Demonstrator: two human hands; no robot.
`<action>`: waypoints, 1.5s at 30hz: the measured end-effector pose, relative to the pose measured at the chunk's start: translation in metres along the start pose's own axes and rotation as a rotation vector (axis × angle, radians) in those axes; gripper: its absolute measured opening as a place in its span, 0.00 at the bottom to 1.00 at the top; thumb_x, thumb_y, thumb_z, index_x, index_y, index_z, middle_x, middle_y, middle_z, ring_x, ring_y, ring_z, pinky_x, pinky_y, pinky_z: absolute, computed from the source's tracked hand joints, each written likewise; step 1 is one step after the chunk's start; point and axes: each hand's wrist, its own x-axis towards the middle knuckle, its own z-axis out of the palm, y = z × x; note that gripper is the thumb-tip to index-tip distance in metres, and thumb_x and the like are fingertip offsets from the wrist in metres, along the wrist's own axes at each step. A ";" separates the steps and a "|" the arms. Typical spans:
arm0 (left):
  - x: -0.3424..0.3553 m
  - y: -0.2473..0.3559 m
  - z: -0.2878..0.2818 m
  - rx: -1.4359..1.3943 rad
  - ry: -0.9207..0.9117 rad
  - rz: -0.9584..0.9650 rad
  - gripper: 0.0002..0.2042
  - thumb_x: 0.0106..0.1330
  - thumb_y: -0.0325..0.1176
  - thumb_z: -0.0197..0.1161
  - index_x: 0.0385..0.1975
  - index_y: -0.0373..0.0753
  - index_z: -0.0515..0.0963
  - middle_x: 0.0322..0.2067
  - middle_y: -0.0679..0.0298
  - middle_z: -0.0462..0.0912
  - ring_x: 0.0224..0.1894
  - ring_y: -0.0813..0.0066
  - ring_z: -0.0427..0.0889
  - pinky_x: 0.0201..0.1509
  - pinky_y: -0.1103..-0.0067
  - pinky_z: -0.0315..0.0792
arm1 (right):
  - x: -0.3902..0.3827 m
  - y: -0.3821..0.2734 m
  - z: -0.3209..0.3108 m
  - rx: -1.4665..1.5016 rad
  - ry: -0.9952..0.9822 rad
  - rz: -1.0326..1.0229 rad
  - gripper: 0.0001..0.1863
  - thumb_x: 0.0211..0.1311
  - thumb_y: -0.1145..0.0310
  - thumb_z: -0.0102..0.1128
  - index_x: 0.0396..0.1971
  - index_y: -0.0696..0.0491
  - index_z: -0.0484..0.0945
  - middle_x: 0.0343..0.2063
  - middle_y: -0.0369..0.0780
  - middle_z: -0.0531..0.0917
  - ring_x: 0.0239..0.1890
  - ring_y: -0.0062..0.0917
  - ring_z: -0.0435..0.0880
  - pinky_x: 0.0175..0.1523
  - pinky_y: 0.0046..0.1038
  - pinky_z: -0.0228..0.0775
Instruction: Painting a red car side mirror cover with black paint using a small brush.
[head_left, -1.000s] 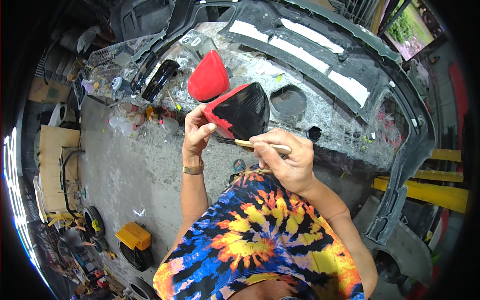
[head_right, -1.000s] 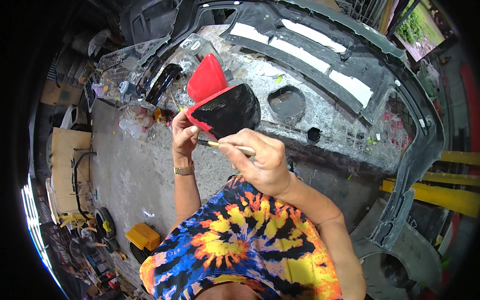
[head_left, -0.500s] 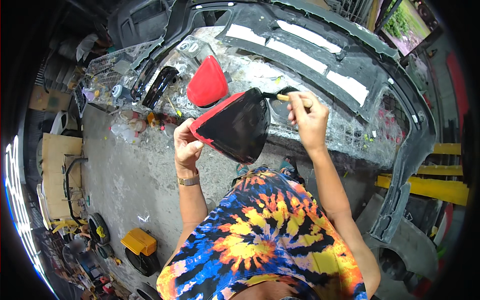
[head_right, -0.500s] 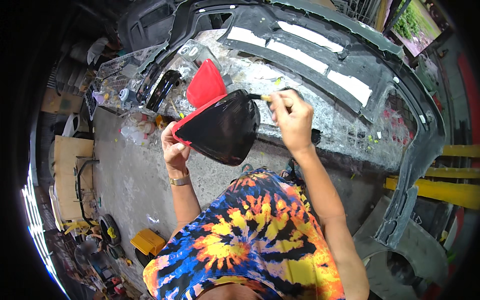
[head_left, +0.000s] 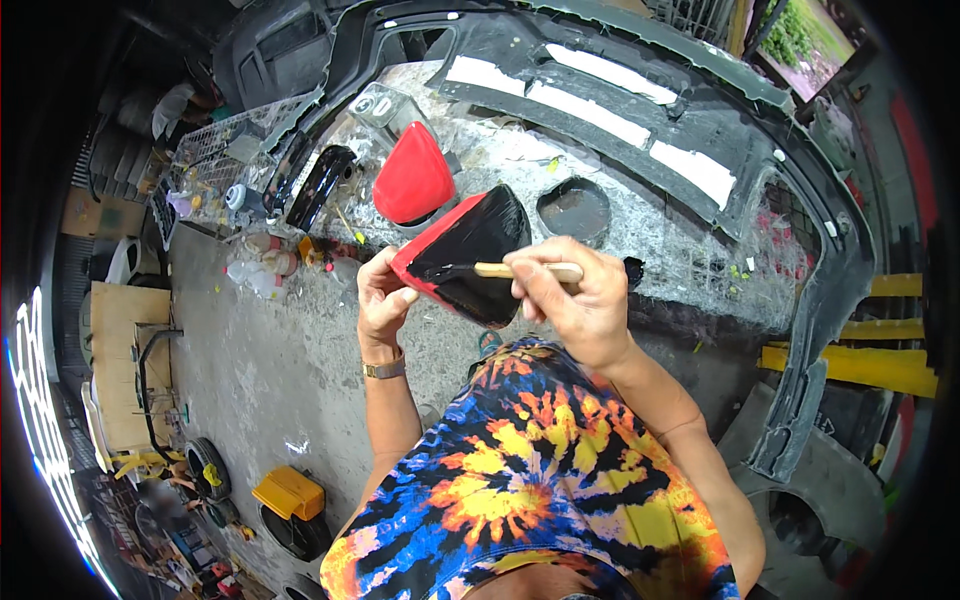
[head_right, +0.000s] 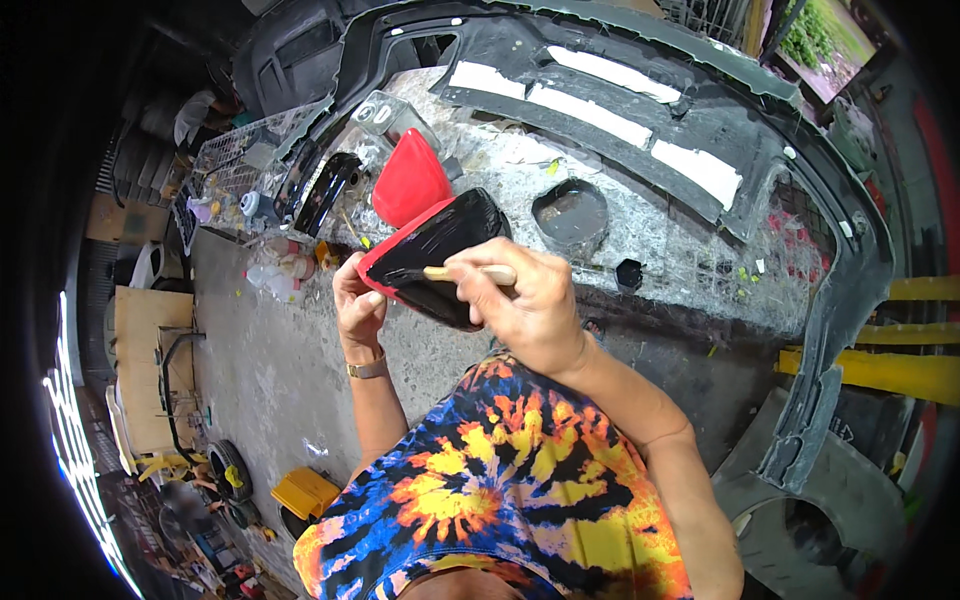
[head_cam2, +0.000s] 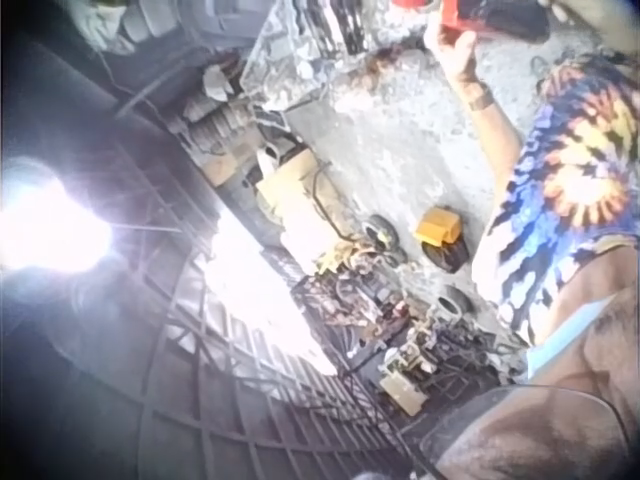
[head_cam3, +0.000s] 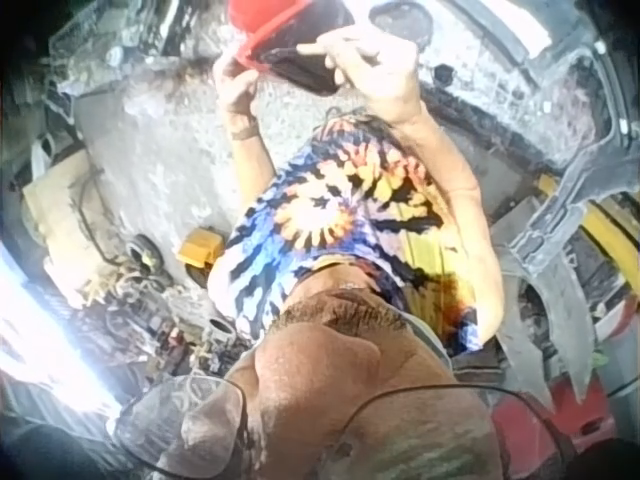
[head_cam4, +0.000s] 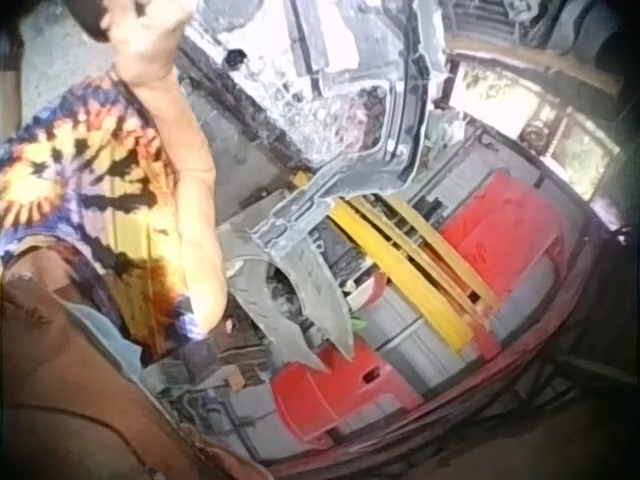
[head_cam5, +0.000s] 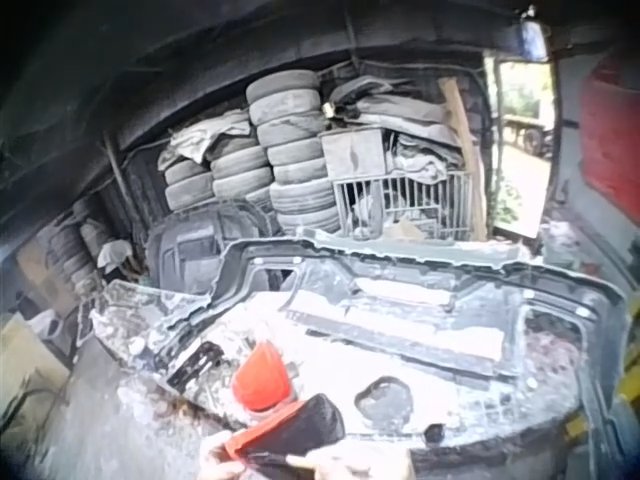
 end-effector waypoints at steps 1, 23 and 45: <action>-0.001 0.001 0.002 0.005 0.027 0.007 0.13 0.49 0.31 0.68 0.30 0.33 0.73 0.34 0.61 0.80 0.38 0.74 0.79 0.48 0.76 0.72 | 0.003 0.005 -0.003 -0.014 0.031 0.012 0.06 0.64 0.74 0.57 0.34 0.61 0.79 0.20 0.36 0.81 0.18 0.11 0.76 0.22 0.17 0.67; -0.032 0.013 -0.048 -0.519 0.153 0.235 0.24 0.42 0.30 0.58 0.44 0.36 0.67 0.45 0.47 0.78 0.51 0.50 0.77 0.59 0.55 0.70 | 0.027 0.039 -0.087 0.002 0.373 0.065 0.09 0.67 0.69 0.55 0.33 0.60 0.79 0.20 0.35 0.80 0.16 0.10 0.74 0.19 0.13 0.65; -0.021 0.024 -0.019 -0.471 0.222 0.173 0.22 0.41 0.29 0.59 0.39 0.31 0.69 0.39 0.51 0.81 0.43 0.58 0.82 0.51 0.65 0.76 | 0.017 0.030 -0.059 0.075 0.215 0.154 0.08 0.64 0.69 0.58 0.31 0.59 0.79 0.18 0.33 0.79 0.16 0.09 0.74 0.18 0.14 0.65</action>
